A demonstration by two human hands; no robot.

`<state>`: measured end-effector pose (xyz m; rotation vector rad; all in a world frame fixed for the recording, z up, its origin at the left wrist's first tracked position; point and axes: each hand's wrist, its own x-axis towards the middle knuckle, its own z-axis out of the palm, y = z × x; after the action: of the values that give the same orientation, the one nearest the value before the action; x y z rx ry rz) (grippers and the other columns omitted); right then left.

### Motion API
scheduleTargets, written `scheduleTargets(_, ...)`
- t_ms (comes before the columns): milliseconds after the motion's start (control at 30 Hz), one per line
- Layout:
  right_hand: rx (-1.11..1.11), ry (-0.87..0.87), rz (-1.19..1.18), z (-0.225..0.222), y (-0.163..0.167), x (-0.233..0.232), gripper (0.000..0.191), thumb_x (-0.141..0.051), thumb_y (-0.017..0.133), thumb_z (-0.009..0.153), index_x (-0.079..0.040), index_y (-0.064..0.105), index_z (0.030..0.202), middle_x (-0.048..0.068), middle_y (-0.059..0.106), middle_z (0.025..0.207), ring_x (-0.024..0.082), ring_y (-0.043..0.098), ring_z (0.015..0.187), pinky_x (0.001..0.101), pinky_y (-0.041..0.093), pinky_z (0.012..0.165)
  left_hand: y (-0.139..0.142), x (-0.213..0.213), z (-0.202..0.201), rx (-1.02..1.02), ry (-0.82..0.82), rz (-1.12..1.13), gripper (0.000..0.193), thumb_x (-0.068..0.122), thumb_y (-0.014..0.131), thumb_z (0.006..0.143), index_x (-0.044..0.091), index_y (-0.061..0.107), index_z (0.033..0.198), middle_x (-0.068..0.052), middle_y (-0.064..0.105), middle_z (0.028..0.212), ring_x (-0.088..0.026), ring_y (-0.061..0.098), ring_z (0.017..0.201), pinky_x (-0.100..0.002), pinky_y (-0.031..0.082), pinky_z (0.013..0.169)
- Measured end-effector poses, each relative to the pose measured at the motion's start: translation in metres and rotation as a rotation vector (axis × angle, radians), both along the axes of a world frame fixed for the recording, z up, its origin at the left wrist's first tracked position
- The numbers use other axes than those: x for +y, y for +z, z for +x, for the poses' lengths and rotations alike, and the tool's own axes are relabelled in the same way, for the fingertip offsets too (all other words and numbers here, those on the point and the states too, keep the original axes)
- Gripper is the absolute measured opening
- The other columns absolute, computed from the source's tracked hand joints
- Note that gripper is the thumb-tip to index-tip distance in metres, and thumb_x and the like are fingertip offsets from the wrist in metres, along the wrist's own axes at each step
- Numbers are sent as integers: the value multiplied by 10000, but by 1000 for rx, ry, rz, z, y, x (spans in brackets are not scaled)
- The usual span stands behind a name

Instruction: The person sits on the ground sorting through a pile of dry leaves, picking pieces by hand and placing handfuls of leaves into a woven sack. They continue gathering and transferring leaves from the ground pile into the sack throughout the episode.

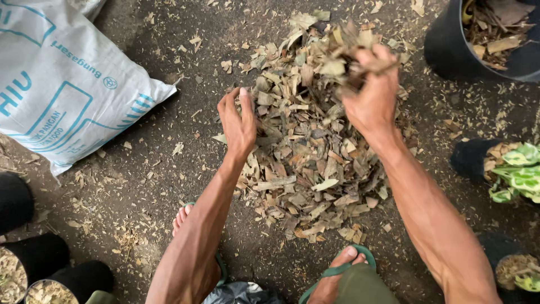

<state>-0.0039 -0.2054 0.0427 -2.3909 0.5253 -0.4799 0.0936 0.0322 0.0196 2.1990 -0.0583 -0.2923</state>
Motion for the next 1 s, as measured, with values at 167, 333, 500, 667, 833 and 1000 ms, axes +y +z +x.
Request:
scheduleTargets(167, 64, 350, 9, 23, -14, 10, 1061, -387, 878, 741, -3, 359, 1583, 326, 386, 1481, 443, 408, 1383, 655, 371, 1129, -12, 2, 13, 120, -46, 88, 767, 610, 342, 1040, -14, 507, 1454, -303, 411, 1510, -412, 433, 1395, -591, 367, 1139)
scheduleTargets(333, 238, 234, 108, 5, -21, -26, 1218, -772, 749, 768, -106, 297, 1682, 257, 118, 1756, 407, 148, 1639, 666, 197, 1287, -16, 54, -15, -4, -33, 137, 906, 731, 388, 970, 41, 403, 1557, -290, 350, 1577, -400, 413, 1436, -609, 368, 1162)
scheduleTargets(500, 297, 162, 155, 33, -42, -61, 1295, -854, 690, 738, -120, 229, 1701, 262, 72, 1747, 450, 63, 1612, 701, 100, 1259, -19, 75, -66, -208, -324, 206, 1316, 890, 564, 645, 84, 156, 1603, -326, 274, 1546, -448, 383, 1359, -683, 397, 1030)
scheduleTargets(667, 517, 434, 170, 68, -48, -28, 1373, -847, 711, 573, -177, 231, 1671, 227, 75, 1732, 468, 40, 1579, 774, 106, 1153, -33, 46, -40, -73, -297, 141, 1000, 625, 702, 769, 85, 403, 1556, -269, 426, 1505, -392, 476, 1363, -595, 464, 1069)
scheduleTargets(833, 570, 619, 124, 73, -26, 20, 1402, -775, 839, 483, -191, 239, 1608, 202, 152, 1662, 429, 135, 1516, 724, 181, 1149, -32, 1, -12, 169, -180, -227, 596, 426, 638, 866, 15, 639, 1297, -205, 684, 1300, -312, 719, 1082, -472, 599, 977)
scheduleTargets(1000, 517, 579, 70, 56, -15, 50, 1063, -352, 905, 576, -103, 429, 1494, 135, 358, 1581, 334, 317, 1423, 606, 296, 1172, -2, -27, -17, 108, -327, -312, 511, 319, 584, 940, -27, 624, 1314, -228, 686, 1236, -326, 656, 1134, -487, 491, 1016)
